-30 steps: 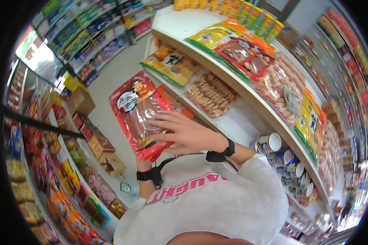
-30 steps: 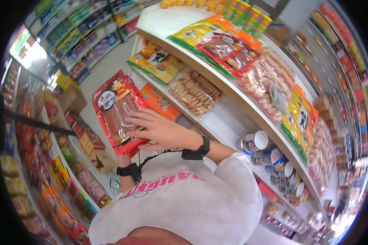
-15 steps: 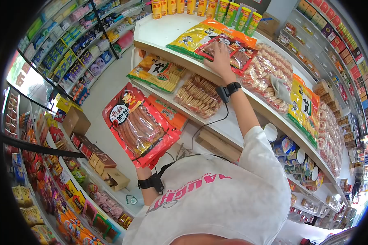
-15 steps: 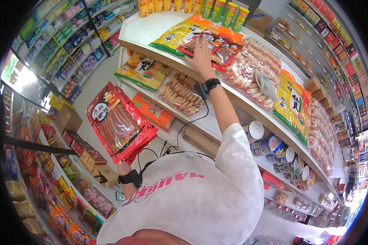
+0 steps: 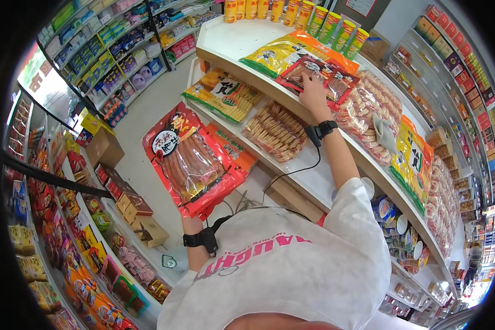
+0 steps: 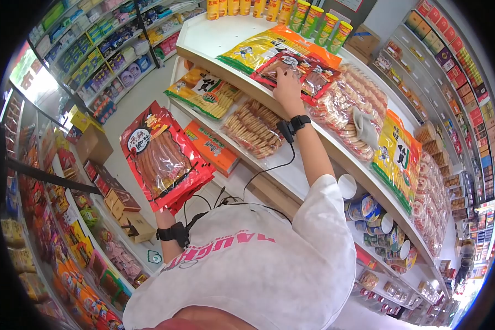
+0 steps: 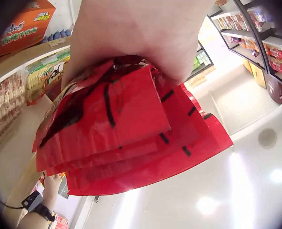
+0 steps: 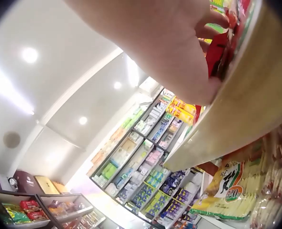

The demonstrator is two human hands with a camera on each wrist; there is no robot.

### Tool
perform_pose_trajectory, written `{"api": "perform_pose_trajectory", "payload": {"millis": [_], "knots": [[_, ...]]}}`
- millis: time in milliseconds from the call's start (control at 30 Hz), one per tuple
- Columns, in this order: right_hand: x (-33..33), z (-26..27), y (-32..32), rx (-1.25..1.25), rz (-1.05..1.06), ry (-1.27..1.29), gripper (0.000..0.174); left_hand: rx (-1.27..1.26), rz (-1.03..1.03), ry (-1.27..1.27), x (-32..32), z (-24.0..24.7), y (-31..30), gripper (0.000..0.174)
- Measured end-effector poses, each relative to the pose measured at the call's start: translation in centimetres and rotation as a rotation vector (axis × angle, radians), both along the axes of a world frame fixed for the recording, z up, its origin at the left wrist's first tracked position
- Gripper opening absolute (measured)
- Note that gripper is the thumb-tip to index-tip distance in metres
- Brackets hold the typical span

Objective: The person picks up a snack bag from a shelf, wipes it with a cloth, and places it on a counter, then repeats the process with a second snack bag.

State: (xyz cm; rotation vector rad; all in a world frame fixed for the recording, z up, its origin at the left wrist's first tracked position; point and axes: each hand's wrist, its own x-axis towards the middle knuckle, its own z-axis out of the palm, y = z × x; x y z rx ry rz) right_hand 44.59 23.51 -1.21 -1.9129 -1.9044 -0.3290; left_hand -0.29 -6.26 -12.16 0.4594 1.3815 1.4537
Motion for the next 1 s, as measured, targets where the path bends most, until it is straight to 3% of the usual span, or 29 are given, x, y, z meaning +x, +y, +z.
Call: {"api": "perform_pose_trajectory", "payload": {"millis": [67,167,267,333,400,433,467,500,533,567,667,1000], "knots": [[-0.1,-0.3,0.2,0.06,-0.019,-0.004,0.058,0.015,-0.018,0.064,0.2,-0.1,0.1,0.024],[-0.9,2.2,0.3,0.193,0.067,0.253,0.056,0.157,-0.064,0.256,-0.7,-2.3,0.5,0.021],[-4.8,8.2,-3.9,0.225,0.251,0.696,0.051,0.236,-0.12,0.606,-0.7,-1.7,0.1,0.022],[-9.7,11.2,-7.6,0.314,0.409,1.104,0.049,0.231,-0.102,0.563,-0.3,-0.8,0.4,0.021],[-13.7,11.6,-10.5,0.493,0.557,0.89,0.05,0.229,-0.075,0.411,0.2,-0.1,1.4,0.021],[-15.8,12.7,-12.6,0.587,0.66,0.583,0.048,0.23,-0.067,0.34,0.5,0.1,1.8,0.021],[-17.4,12.7,-14.7,0.457,0.8,0.59,0.069,0.228,-0.055,0.295,0.5,0.3,2.2,0.021],[-19.2,13.2,-16.7,0.302,0.878,0.488,0.077,0.235,-0.053,0.251,0.7,0.5,2.6,0.021],[-20.0,12.7,-17.2,0.168,1.018,0.376,0.079,0.241,-0.054,0.219,0.8,0.7,2.9,0.021],[-20.7,12.7,-18.0,-0.05,1.131,0.285,0.068,0.245,-0.059,0.2,0.9,0.9,3.3,0.021],[-22.3,10.0,-19.6,-0.252,1.275,0.215,0.064,0.248,-0.067,0.165,1.2,1.4,3.5,0.021],[-22.1,9.9,-21.1,-0.236,1.14,0.184,0.065,0.251,-0.082,0.143,1.5,2.1,4.0,0.022]]}}
